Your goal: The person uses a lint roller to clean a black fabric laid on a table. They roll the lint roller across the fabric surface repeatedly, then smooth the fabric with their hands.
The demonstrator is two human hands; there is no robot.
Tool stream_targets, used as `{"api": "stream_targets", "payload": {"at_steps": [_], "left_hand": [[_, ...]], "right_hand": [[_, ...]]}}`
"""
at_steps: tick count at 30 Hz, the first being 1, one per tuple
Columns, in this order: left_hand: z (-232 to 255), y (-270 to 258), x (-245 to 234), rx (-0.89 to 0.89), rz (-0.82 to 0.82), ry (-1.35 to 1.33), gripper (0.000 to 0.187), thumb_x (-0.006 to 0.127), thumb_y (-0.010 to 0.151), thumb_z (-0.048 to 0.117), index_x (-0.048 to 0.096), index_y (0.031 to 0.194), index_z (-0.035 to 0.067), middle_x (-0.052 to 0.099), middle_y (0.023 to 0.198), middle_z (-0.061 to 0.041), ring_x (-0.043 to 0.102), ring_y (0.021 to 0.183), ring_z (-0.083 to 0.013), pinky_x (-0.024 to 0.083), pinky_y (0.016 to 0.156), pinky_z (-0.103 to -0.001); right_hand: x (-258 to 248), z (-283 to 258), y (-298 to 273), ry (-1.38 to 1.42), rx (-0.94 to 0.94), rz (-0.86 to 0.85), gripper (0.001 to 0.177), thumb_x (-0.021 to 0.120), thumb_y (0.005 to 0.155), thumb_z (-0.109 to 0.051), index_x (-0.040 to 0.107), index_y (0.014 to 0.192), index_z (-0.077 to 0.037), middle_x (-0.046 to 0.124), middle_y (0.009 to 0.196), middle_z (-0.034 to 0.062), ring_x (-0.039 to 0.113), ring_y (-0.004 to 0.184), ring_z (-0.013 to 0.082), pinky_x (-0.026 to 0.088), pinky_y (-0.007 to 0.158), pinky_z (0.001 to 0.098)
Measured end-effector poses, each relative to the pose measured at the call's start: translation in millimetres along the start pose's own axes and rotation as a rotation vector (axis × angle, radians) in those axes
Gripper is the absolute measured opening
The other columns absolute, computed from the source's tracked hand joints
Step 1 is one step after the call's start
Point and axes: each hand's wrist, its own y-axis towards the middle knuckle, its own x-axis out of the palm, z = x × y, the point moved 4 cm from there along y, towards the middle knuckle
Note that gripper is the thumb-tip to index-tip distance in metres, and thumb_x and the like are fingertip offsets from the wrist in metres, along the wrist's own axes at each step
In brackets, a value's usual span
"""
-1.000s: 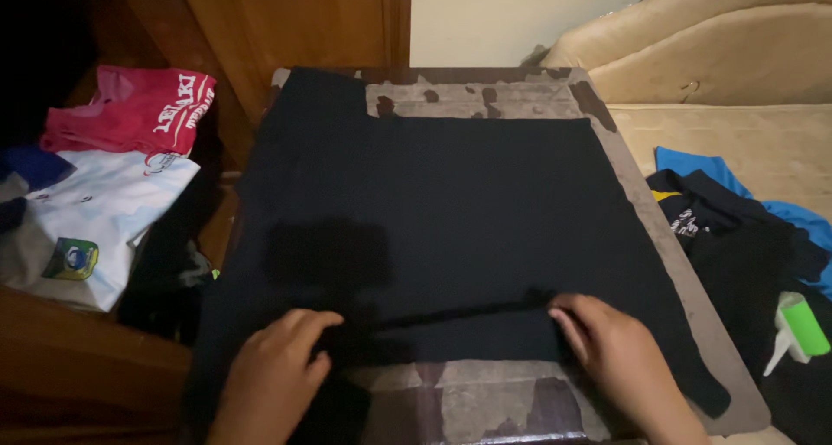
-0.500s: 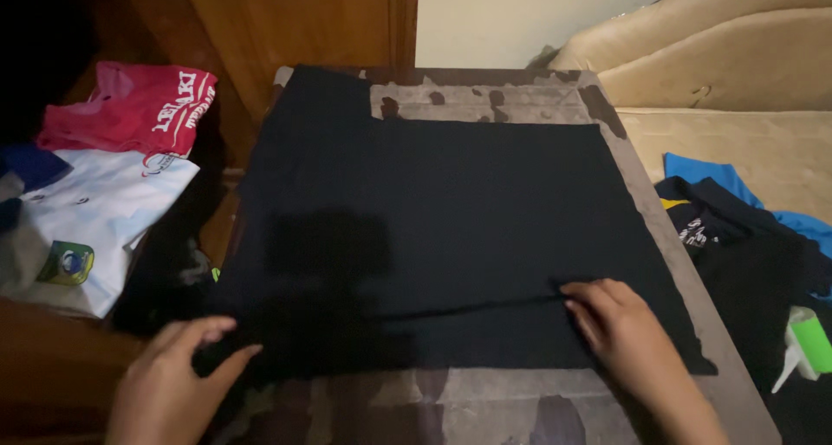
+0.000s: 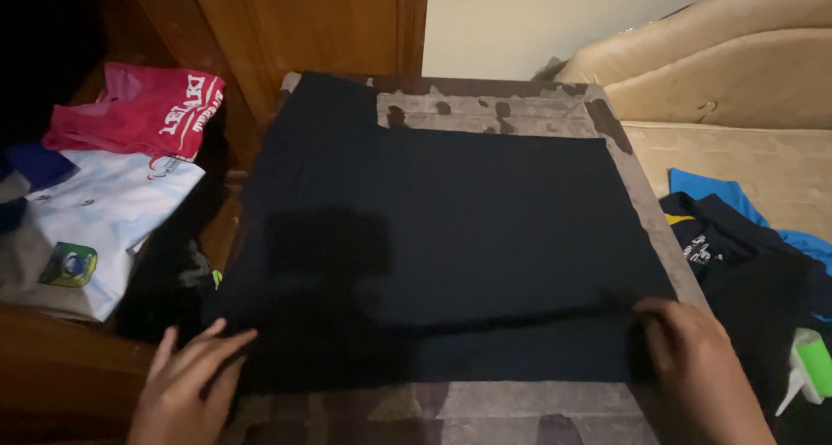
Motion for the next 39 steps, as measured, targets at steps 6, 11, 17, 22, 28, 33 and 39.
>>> {"api": "stream_targets", "payload": {"at_steps": [6, 11, 17, 22, 28, 33, 39], "left_hand": [[28, 72, -56, -0.111, -0.001, -0.283, 0.037, 0.075, 0.085, 0.028, 0.073, 0.122, 0.02, 0.077, 0.119, -0.01, 0.075, 0.113, -0.0223, 0.058, 0.099, -0.042], [61, 125, -63, 0.09, 0.207, 0.002, 0.063, 0.081, 0.077, 0.035, 0.064, 0.133, 0.011, 0.065, 0.129, -0.017, 0.06, 0.121, -0.0347, 0.038, 0.108, -0.052], [62, 88, -39, 0.048, 0.287, 0.006, 0.064, 0.078, 0.078, 0.034, 0.061, 0.135, 0.009, 0.058, 0.136, -0.02, 0.052, 0.129, -0.039, 0.035, 0.111, -0.055], [61, 25, -17, 0.102, 0.147, -0.137, 0.038, 0.074, 0.083, 0.029, 0.071, 0.12, 0.018, 0.067, 0.122, -0.006, 0.061, 0.122, -0.0274, 0.04, 0.115, -0.049], [56, 26, -13, 0.153, 0.151, -0.09, 0.028, 0.071, 0.084, 0.017, 0.074, 0.11, 0.009, 0.07, 0.114, -0.009, 0.065, 0.109, -0.0298, 0.045, 0.099, -0.048], [58, 43, -19, 0.17, 0.131, -0.065, 0.016, 0.069, 0.087, 0.018, 0.075, 0.1, 0.01, 0.071, 0.095, -0.004, 0.067, 0.095, -0.0255, 0.05, 0.086, -0.04], [52, 16, -26, 0.189, -0.112, -0.031, 0.023, 0.068, 0.088, 0.022, 0.077, 0.106, 0.011, 0.07, 0.092, -0.008, 0.068, 0.092, -0.0275, 0.052, 0.083, -0.04]], "right_hand": [[4, -7, 50, -0.044, -0.095, 0.153, 0.019, 0.065, 0.093, -0.008, 0.073, 0.11, -0.011, 0.07, 0.092, 0.0164, 0.069, 0.09, 0.0389, 0.056, 0.084, 0.0487], [16, -24, 70, -0.171, -0.226, 0.292, 0.039, 0.072, 0.085, -0.014, 0.069, 0.123, -0.01, 0.066, 0.117, 0.0192, 0.064, 0.111, 0.0392, 0.048, 0.101, 0.053], [25, -36, 32, 0.078, -0.205, 0.119, 0.053, 0.076, 0.077, -0.023, 0.064, 0.126, -0.008, 0.057, 0.137, 0.0222, 0.053, 0.129, 0.0402, 0.045, 0.108, 0.0499], [52, -39, 4, 0.052, -0.182, -0.194, 0.058, 0.083, 0.071, -0.031, 0.071, 0.125, -0.013, 0.058, 0.14, 0.0171, 0.047, 0.135, 0.0331, 0.038, 0.112, 0.0515], [64, -42, 5, -0.07, -0.155, -0.222, 0.037, 0.076, 0.08, -0.016, 0.074, 0.117, -0.011, 0.067, 0.129, 0.0123, 0.06, 0.128, 0.0275, 0.049, 0.109, 0.0446], [62, -39, 2, -0.09, -0.218, -0.049, 0.018, 0.073, 0.085, -0.014, 0.073, 0.102, -0.007, 0.075, 0.112, 0.0116, 0.073, 0.113, 0.0262, 0.055, 0.106, 0.0405], [92, 27, -20, -0.315, -0.094, -0.318, 0.037, 0.068, 0.087, -0.019, 0.072, 0.123, -0.023, 0.072, 0.126, 0.0055, 0.069, 0.115, 0.0207, 0.05, 0.108, 0.0431]]}}
